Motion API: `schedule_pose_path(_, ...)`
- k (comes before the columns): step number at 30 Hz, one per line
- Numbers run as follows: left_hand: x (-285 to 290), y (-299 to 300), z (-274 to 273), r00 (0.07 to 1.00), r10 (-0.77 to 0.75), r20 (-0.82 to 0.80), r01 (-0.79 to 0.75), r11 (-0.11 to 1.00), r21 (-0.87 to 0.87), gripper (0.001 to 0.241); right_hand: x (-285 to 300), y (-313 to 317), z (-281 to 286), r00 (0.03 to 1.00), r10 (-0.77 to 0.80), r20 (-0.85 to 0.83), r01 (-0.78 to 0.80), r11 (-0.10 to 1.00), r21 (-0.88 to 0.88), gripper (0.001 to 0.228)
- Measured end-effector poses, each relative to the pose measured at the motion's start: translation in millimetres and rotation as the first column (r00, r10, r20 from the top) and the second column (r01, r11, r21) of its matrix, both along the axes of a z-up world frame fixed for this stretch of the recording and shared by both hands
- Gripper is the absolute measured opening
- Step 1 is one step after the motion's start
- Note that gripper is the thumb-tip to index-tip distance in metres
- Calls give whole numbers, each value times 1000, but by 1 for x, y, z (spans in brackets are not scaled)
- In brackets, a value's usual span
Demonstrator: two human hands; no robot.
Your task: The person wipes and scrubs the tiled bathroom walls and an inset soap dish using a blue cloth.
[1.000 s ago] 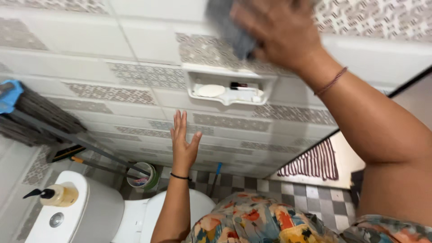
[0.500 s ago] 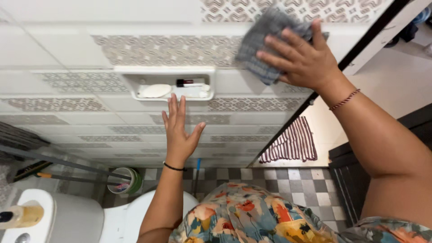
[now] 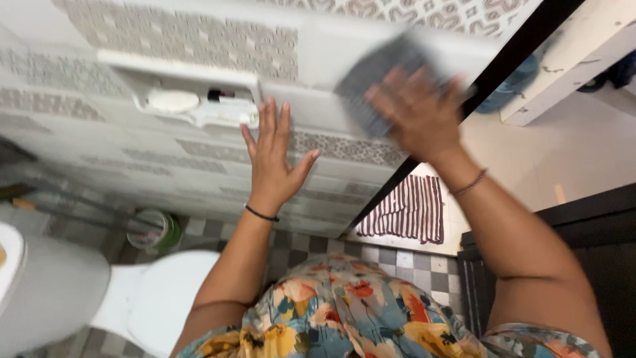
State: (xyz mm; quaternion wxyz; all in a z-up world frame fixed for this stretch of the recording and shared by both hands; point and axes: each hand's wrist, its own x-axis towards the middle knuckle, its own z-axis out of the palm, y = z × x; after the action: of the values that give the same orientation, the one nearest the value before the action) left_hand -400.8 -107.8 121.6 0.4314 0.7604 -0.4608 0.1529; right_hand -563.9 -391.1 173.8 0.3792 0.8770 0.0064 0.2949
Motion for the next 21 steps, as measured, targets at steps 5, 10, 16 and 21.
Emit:
schedule_pose_path(5, -21, -3, -11, 999, 19, -29, -18, 998, 61, 94, -9, 23, -33, 996, 68, -57, -73, 994, -85, 62)
schedule_pose_path(10, -39, 2, -10, 997, 54, -59, -50, 996, 70, 93, 1, -37, 50, 959, 10, 282, -160, 842, 515, 53)
schedule_pose_path(16, -54, 3, -37, 996, 88, -29, -81, 978, 194, 85, 68, 22, 8, 966, 211, 153, -231, 964, 130, 55)
schedule_pose_path(21, -80, 29, -113, 944, 51, -327, 152, 811, 565, 68, 74, 70, -123, 749, 561, -354, -497, 828, 260, 34)
